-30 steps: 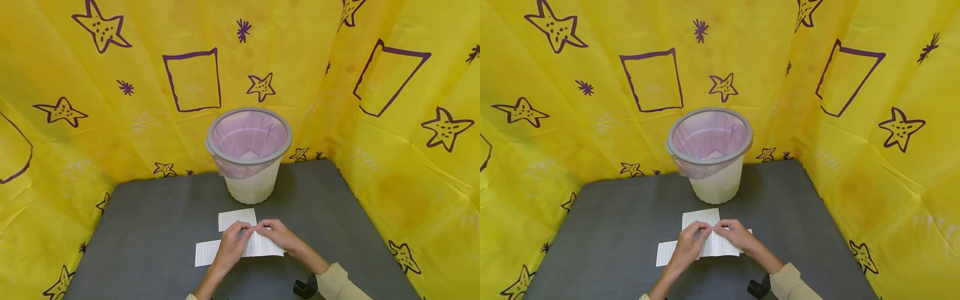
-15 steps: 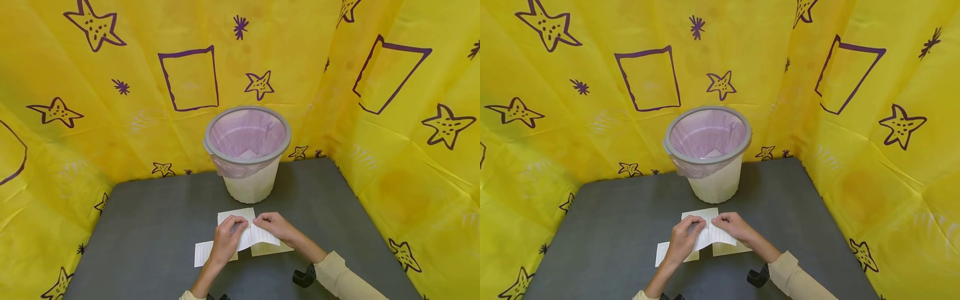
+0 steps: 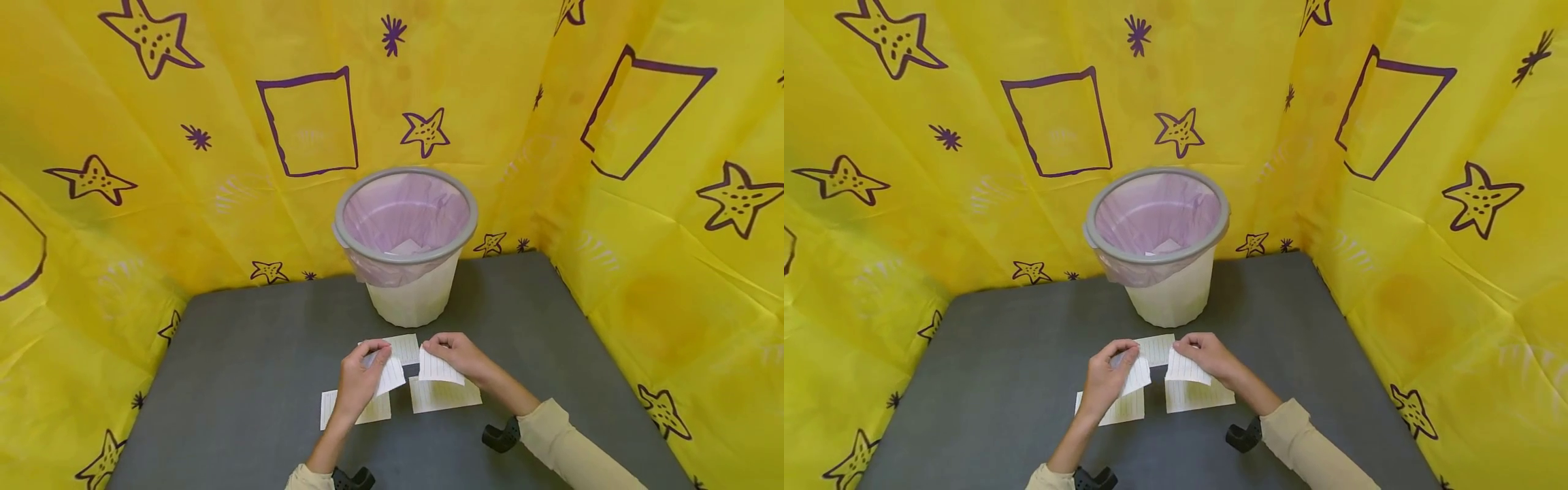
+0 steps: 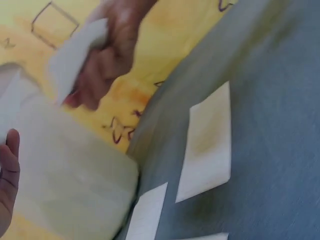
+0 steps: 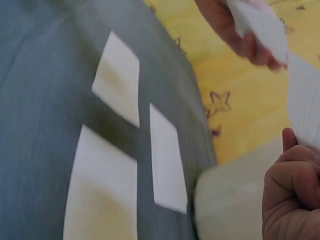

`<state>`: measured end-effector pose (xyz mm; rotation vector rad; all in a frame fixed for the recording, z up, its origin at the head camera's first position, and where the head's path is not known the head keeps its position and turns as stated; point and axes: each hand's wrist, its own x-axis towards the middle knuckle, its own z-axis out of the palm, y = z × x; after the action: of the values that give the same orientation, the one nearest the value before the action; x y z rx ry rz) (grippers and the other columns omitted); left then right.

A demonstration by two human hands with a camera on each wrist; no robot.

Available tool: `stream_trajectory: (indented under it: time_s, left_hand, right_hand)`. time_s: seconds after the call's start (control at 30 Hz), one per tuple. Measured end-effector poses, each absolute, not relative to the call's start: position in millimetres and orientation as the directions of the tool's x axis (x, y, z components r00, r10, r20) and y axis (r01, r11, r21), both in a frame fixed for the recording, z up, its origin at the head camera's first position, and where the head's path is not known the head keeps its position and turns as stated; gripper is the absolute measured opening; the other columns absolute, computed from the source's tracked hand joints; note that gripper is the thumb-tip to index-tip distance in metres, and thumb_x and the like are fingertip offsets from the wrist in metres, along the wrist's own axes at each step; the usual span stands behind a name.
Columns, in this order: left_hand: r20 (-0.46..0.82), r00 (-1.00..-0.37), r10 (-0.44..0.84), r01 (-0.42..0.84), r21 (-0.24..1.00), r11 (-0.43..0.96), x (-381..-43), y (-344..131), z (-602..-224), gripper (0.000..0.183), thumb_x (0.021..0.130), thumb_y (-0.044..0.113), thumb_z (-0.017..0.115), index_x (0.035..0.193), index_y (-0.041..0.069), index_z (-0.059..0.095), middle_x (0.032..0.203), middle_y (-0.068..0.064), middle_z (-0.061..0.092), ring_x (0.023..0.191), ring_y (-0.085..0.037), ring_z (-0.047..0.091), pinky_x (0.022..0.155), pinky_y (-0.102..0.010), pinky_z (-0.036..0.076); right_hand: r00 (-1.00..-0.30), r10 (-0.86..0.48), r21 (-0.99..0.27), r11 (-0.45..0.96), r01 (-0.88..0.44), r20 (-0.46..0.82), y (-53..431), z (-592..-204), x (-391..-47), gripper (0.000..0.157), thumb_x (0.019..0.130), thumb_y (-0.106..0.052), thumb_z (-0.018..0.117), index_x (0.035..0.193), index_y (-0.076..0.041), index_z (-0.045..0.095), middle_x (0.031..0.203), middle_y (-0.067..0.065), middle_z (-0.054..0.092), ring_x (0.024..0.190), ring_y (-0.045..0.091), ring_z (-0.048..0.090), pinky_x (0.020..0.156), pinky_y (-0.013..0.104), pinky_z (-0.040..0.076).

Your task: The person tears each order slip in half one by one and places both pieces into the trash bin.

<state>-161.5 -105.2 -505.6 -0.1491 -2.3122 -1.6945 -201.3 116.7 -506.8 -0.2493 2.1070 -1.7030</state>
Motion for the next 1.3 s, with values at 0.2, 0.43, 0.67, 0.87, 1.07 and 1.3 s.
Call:
stream_trajectory:
  time_s: [0.2,0.43,0.67,0.87,1.07,1.3]
  left_hand:
    - [0.127,-0.991,-0.047,0.096,0.904,0.417,-182.0,-155.3,-506.1,0.011,0.091,0.016,0.068,0.096,0.008,0.074,0.093,-0.007,0.074,0.086,-0.010,0.062,0.079,-0.025,0.048]
    - [-0.083,-0.997,-0.005,-0.072,0.828,0.556,-209.5,-236.0,-513.7,0.022,0.094,0.019,0.064,0.107,0.003,0.072,0.106,-0.015,0.071,0.086,-0.012,0.059,0.075,-0.022,0.045]
    - [-0.259,-0.965,0.048,-0.181,0.784,0.594,-225.0,-297.1,-524.9,0.037,0.096,0.025,0.061,0.117,-0.005,0.066,0.112,-0.022,0.067,0.076,-0.012,0.057,0.065,-0.024,0.046]
    - [-0.349,-0.932,0.098,-0.230,0.779,0.583,-243.3,-336.9,-528.0,0.041,0.098,0.020,0.057,0.122,-0.013,0.059,0.096,-0.010,0.068,0.072,-0.011,0.056,0.062,-0.025,0.046]
    - [-0.392,-0.911,0.131,-0.273,0.809,0.520,-267.9,-356.7,-510.2,0.048,0.099,0.025,0.056,0.128,-0.013,0.054,0.081,0.008,0.064,0.068,-0.008,0.057,0.061,-0.023,0.048]
    - [-0.356,-0.920,0.167,-0.230,0.831,0.506,-300.5,-366.5,-441.3,0.061,0.100,0.035,0.051,0.137,-0.013,0.044,0.085,0.013,0.061,0.074,-0.006,0.058,0.066,-0.023,0.050]
  right_hand:
    - [-0.888,-0.402,-0.945,0.311,0.097,-0.223,160.6,-506.7,-218.3,0.031,0.097,-0.030,0.058,0.099,0.000,0.066,0.076,-0.002,0.060,0.060,0.009,0.057,0.053,0.021,0.046]
    - [-0.873,-0.412,-0.896,0.440,0.059,-0.260,233.8,-511.8,-243.9,0.034,0.099,-0.032,0.054,0.106,-0.001,0.064,0.080,0.002,0.060,0.062,0.012,0.056,0.056,0.023,0.047]
    - [-0.863,-0.419,-0.854,0.519,0.027,-0.282,281.6,-523.1,-261.9,0.033,0.099,-0.034,0.055,0.101,-0.002,0.064,0.084,0.003,0.057,0.068,0.012,0.053,0.063,0.023,0.043]
    - [-0.850,-0.429,-0.868,0.493,0.063,-0.305,296.8,-527.5,-273.5,0.033,0.100,-0.031,0.053,0.104,0.000,0.063,0.080,-0.003,0.058,0.064,0.008,0.053,0.060,0.021,0.045]
    - [-0.841,-0.420,-0.863,0.493,0.105,-0.342,300.1,-506.1,-290.3,0.037,0.100,-0.033,0.052,0.110,0.002,0.060,0.075,-0.003,0.060,0.060,0.009,0.057,0.056,0.023,0.049]
    - [-0.861,-0.417,-0.889,0.450,0.082,-0.291,303.1,-442.3,-318.4,0.033,0.102,-0.032,0.048,0.108,-0.003,0.062,0.074,-0.003,0.065,0.060,0.011,0.063,0.055,0.025,0.052]
